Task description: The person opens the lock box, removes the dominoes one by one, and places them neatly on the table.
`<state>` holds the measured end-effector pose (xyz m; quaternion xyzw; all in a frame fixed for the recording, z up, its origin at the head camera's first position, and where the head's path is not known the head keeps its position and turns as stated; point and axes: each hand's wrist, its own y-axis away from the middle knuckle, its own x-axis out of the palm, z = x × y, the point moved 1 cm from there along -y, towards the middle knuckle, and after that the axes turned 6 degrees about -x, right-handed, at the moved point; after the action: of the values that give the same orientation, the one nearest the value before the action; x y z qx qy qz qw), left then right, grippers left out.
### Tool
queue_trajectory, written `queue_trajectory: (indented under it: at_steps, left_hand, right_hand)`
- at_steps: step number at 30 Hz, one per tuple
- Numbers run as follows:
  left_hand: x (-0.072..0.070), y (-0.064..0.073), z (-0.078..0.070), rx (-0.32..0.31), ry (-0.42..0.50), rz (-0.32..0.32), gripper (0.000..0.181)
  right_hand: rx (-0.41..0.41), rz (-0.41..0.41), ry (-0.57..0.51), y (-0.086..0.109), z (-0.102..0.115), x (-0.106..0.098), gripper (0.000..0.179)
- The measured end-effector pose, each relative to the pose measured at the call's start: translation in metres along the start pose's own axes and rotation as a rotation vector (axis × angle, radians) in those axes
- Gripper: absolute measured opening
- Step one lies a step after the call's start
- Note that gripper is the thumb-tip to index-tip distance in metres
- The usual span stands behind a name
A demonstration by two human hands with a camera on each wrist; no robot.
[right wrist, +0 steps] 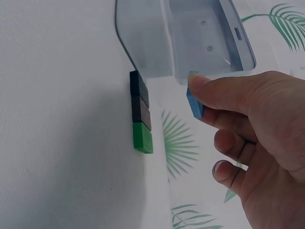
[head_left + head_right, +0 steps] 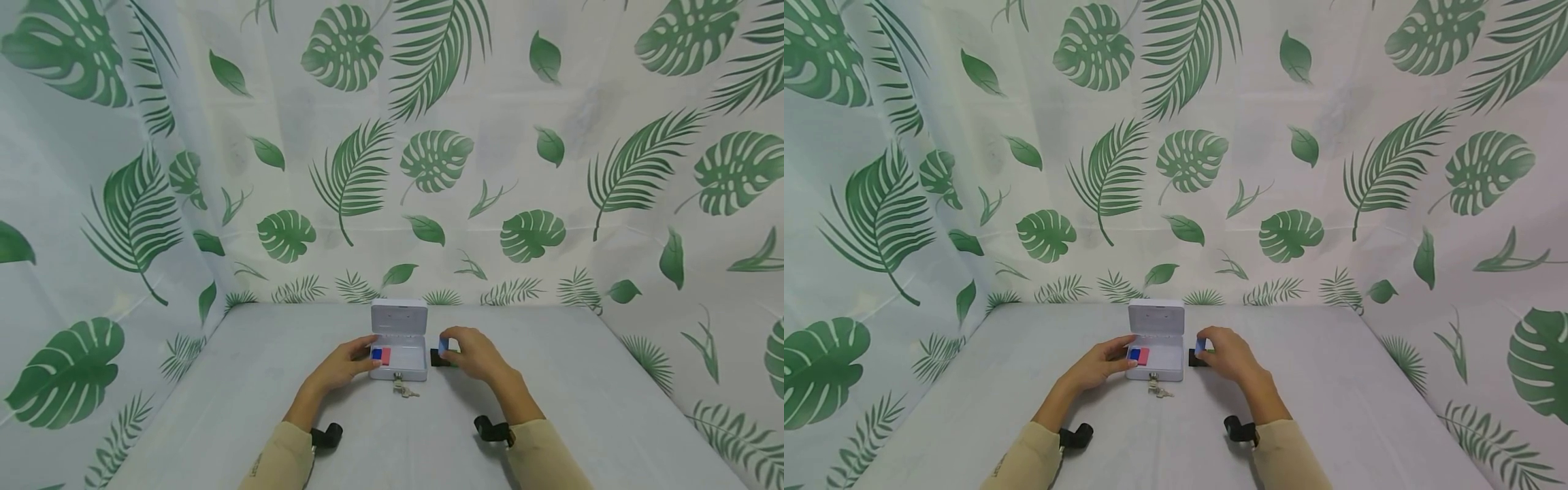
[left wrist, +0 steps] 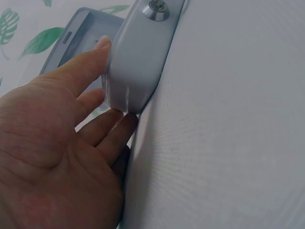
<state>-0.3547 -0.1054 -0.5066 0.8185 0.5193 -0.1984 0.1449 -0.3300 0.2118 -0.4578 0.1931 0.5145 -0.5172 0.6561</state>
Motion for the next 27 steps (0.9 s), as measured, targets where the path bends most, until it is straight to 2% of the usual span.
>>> queue_trajectory:
  at_steps: [13, 20, 27]
  left_hand:
    - [0.001, -0.001, 0.003, 0.015, 0.002, 0.002, 0.070]
    - [0.001, -0.002, 0.004, 0.015, 0.007, 0.005, 0.070]
    - [0.000, 0.000, 0.001, 0.006, -0.002, 0.000, 0.071]
  right_hand:
    - [-0.007, 0.023, 0.011, 0.007, -0.012, -0.004, 0.029]
    - [0.015, 0.038, -0.009, 0.009, -0.018, -0.004, 0.031]
    - [0.012, 0.057, 0.004, 0.010, -0.027, -0.005, 0.033]
